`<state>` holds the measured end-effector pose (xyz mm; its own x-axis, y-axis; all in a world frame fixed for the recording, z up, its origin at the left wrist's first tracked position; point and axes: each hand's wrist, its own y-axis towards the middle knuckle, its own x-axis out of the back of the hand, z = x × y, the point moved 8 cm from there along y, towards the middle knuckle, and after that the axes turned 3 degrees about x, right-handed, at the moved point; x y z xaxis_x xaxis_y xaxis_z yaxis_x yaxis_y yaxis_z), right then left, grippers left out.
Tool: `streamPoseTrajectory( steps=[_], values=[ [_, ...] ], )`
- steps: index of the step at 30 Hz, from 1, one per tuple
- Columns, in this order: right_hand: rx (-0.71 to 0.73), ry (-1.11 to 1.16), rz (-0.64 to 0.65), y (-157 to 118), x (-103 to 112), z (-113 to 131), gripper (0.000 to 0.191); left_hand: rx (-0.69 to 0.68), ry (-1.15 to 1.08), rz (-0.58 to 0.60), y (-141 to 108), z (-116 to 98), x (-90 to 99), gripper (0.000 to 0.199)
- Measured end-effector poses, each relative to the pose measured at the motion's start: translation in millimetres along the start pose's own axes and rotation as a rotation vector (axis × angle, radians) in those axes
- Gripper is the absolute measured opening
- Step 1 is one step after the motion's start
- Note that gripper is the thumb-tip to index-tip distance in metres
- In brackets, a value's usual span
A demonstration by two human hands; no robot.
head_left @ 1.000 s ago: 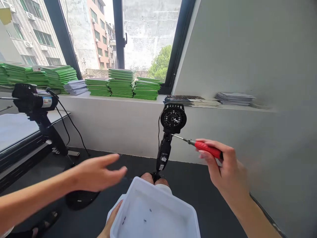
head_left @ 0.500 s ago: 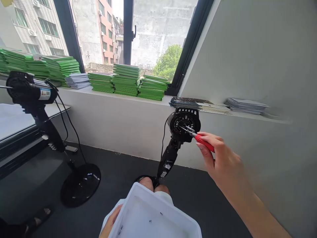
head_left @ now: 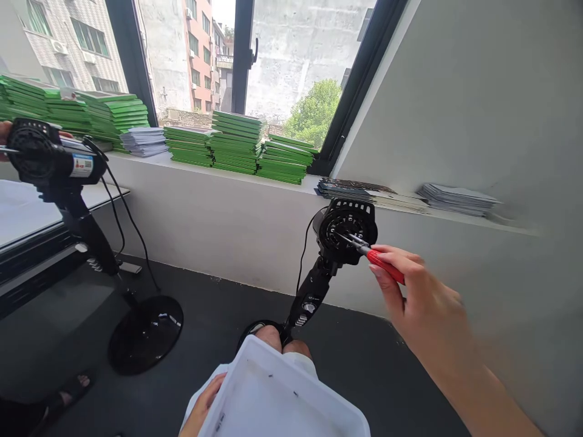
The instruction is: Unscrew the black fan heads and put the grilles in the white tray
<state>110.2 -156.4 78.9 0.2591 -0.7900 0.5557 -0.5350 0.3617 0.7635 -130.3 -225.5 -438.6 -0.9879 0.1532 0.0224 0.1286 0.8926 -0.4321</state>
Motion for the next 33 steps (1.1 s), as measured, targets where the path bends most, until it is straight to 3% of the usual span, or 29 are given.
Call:
streamPoseTrajectory(
  steps=[6,12,17,23,33],
  values=[
    [0.041,-0.007,0.011,3.3,-0.6,0.7,0.021,-0.024,-0.007,-0.062,-3.8,-7.8,4.0,0.045],
    [0.045,-0.032,0.005,3.4,-0.7,1.1,0.021,0.011,-0.031,-0.066,-0.8,2.9,4.4,0.046],
    [0.142,-0.113,-0.011,6.3,-0.2,10.2,0.022,0.043,-0.015,-0.063,1.0,3.4,3.6,0.05],
    [0.145,-0.116,-0.001,8.2,1.4,10.8,0.022,0.067,0.007,-0.073,-1.8,-0.8,4.3,0.056],
    [0.154,-0.103,0.005,7.6,1.6,9.3,0.023,0.04,-0.052,-0.073,0.0,2.5,5.6,0.047]
  ],
)
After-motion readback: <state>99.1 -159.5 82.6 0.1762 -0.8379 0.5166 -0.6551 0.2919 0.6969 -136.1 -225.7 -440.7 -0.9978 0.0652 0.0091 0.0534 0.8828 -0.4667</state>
